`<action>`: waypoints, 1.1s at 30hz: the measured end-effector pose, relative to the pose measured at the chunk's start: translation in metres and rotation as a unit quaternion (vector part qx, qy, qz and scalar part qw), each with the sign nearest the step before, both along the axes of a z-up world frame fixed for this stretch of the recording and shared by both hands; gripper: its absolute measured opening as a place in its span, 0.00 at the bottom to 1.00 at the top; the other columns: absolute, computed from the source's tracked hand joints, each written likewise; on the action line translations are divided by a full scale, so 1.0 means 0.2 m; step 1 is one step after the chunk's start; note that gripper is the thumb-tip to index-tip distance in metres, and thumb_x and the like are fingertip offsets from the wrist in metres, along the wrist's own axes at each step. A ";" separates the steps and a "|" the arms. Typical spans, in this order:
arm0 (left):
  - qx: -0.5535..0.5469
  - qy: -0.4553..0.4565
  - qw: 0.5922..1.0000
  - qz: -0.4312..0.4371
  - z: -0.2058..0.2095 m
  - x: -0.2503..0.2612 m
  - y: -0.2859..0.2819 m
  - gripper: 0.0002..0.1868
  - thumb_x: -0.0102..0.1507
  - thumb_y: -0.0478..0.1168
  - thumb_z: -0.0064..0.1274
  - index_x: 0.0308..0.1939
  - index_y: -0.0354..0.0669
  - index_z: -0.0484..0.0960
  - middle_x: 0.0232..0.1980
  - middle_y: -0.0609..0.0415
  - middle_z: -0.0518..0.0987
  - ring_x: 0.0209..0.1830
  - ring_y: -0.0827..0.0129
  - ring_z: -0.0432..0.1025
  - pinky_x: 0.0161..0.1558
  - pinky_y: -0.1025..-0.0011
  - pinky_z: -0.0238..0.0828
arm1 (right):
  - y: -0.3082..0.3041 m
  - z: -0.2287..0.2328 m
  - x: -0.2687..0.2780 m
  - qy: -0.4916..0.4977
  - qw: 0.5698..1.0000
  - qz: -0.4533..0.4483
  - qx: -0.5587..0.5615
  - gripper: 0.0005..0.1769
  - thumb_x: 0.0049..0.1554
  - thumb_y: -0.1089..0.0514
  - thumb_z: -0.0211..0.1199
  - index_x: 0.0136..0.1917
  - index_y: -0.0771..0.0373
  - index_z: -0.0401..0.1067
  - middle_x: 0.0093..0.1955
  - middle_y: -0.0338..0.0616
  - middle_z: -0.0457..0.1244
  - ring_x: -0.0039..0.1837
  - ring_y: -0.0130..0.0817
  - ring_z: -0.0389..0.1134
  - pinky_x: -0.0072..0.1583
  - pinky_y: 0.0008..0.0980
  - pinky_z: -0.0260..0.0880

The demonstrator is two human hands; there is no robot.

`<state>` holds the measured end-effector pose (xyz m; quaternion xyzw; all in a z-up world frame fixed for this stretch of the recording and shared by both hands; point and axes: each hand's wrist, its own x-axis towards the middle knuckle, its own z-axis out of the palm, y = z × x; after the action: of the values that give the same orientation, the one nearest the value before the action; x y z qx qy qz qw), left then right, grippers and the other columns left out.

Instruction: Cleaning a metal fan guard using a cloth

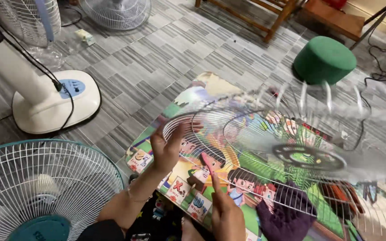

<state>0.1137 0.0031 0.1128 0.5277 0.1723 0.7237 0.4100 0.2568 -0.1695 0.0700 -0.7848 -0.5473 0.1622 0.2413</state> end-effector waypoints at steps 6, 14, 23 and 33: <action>0.101 0.049 0.990 0.083 -0.02 0.03 0.00 0.11 0.66 0.26 0.49 0.52 0.36 0.76 0.48 0.52 0.80 0.42 0.71 0.74 0.46 0.74 0.75 | -0.01 0.04 -0.04 0.047 0.995 -0.010 0.082 0.36 0.55 0.65 0.61 0.75 0.45 0.65 0.41 0.43 0.76 0.36 0.31 0.77 0.42 0.32 0.77; 0.040 0.029 0.997 0.054 0.06 0.03 -0.04 0.08 0.72 0.34 0.47 0.52 0.34 0.77 0.47 0.50 0.83 0.41 0.70 0.78 0.46 0.75 0.79 | 0.06 -0.04 -0.14 0.050 0.993 0.020 0.102 0.44 0.51 0.66 0.58 0.79 0.43 0.56 0.60 0.38 0.73 0.48 0.33 0.79 0.46 0.31 0.81; -0.001 0.054 0.991 0.123 0.00 -0.02 -0.03 0.10 0.72 0.36 0.46 0.55 0.35 0.76 0.49 0.51 0.81 0.44 0.70 0.77 0.48 0.75 0.77 | 0.00 -0.04 -0.12 0.034 0.992 0.072 0.101 0.42 0.52 0.55 0.64 0.78 0.42 0.58 0.48 0.29 0.72 0.40 0.30 0.75 0.42 0.31 0.73; 0.020 0.033 0.992 0.119 -0.06 -0.02 -0.07 0.08 0.72 0.32 0.46 0.55 0.35 0.75 0.50 0.51 0.81 0.43 0.71 0.77 0.48 0.75 0.79 | -0.06 -0.03 0.00 0.050 0.994 0.099 0.008 0.46 0.49 0.47 0.73 0.78 0.29 0.58 0.45 0.34 0.77 0.36 0.27 0.75 0.39 0.31 0.73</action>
<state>0.1107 -0.0107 0.1008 0.5349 0.2327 0.7532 0.3040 0.2564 -0.1809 0.0644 -0.7161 -0.6105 0.2198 0.2573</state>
